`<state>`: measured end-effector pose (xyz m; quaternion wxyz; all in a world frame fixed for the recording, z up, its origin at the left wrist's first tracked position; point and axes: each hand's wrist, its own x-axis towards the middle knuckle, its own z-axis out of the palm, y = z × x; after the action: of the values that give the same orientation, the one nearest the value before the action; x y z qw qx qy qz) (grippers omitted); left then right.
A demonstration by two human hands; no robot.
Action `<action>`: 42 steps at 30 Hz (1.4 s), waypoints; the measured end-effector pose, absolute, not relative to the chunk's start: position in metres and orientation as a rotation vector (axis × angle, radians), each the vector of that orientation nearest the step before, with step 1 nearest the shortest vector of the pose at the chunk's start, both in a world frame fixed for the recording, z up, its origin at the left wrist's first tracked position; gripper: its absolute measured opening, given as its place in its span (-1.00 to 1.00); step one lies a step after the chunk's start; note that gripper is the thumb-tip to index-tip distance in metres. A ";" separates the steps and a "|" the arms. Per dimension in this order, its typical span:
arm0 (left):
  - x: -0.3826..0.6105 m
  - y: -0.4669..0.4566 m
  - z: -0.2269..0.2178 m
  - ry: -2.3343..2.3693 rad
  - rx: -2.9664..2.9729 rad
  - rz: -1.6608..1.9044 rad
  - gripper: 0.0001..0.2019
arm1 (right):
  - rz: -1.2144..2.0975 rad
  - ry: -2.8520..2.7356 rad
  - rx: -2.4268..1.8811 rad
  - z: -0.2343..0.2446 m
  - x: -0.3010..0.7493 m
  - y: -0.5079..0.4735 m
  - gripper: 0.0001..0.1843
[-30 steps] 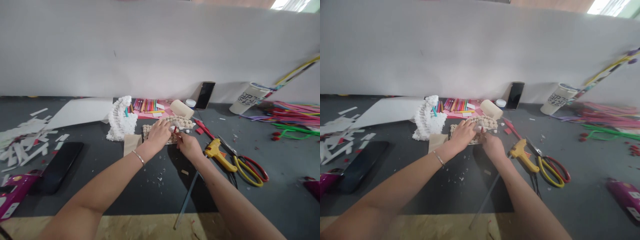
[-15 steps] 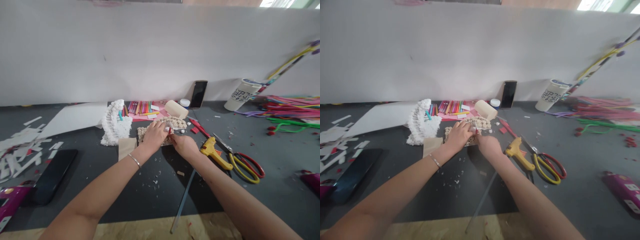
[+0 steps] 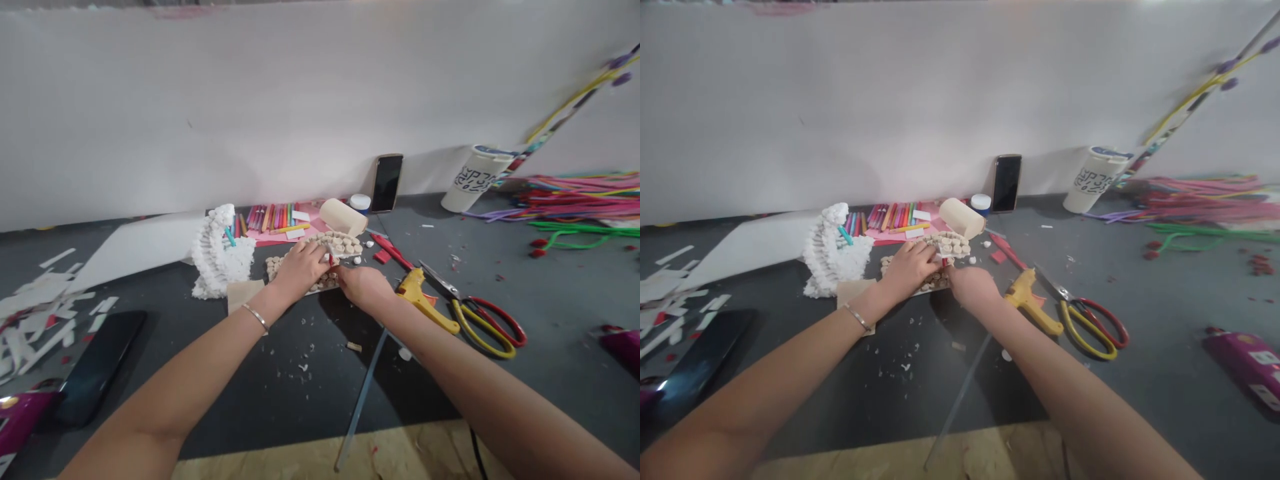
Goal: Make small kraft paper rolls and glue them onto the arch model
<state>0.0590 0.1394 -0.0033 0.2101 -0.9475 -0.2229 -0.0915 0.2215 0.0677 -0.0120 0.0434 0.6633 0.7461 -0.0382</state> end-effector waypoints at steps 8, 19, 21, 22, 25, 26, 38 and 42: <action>0.059 0.128 0.002 -0.811 -2.666 -0.216 -0.79 | -0.126 2.308 1.990 -0.009 0.223 0.068 -0.61; 0.079 0.105 0.012 -1.593 -2.532 -0.099 -0.74 | -0.208 2.410 1.944 -0.005 0.233 0.067 -0.55; 0.085 0.104 0.014 -1.678 -2.496 -0.073 -0.74 | -0.235 2.437 1.941 -0.003 0.235 0.068 -0.56; 0.088 0.104 0.015 -1.713 -2.479 -0.059 -0.74 | -0.252 2.449 1.940 -0.002 0.236 0.068 -0.58; 0.096 0.102 0.015 -1.797 -2.438 -0.009 -0.71 | -0.319 2.476 1.937 0.002 0.239 0.069 -0.63; 0.098 0.102 0.014 -1.820 -2.424 0.008 -0.71 | -0.346 2.482 1.938 0.004 0.240 0.069 -0.64; 0.114 0.111 0.019 -1.935 -2.344 0.155 -0.74 | -0.553 2.505 1.948 0.014 0.248 0.074 -0.71; 0.118 0.111 0.021 -1.910 -2.357 0.200 -0.76 | -0.580 2.503 1.944 0.018 0.249 0.075 -0.72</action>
<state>0.1178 0.1114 0.0209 0.0506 -0.7744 -0.6273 0.0656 0.2485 0.0752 0.0176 -0.0401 0.6028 0.7764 -0.1798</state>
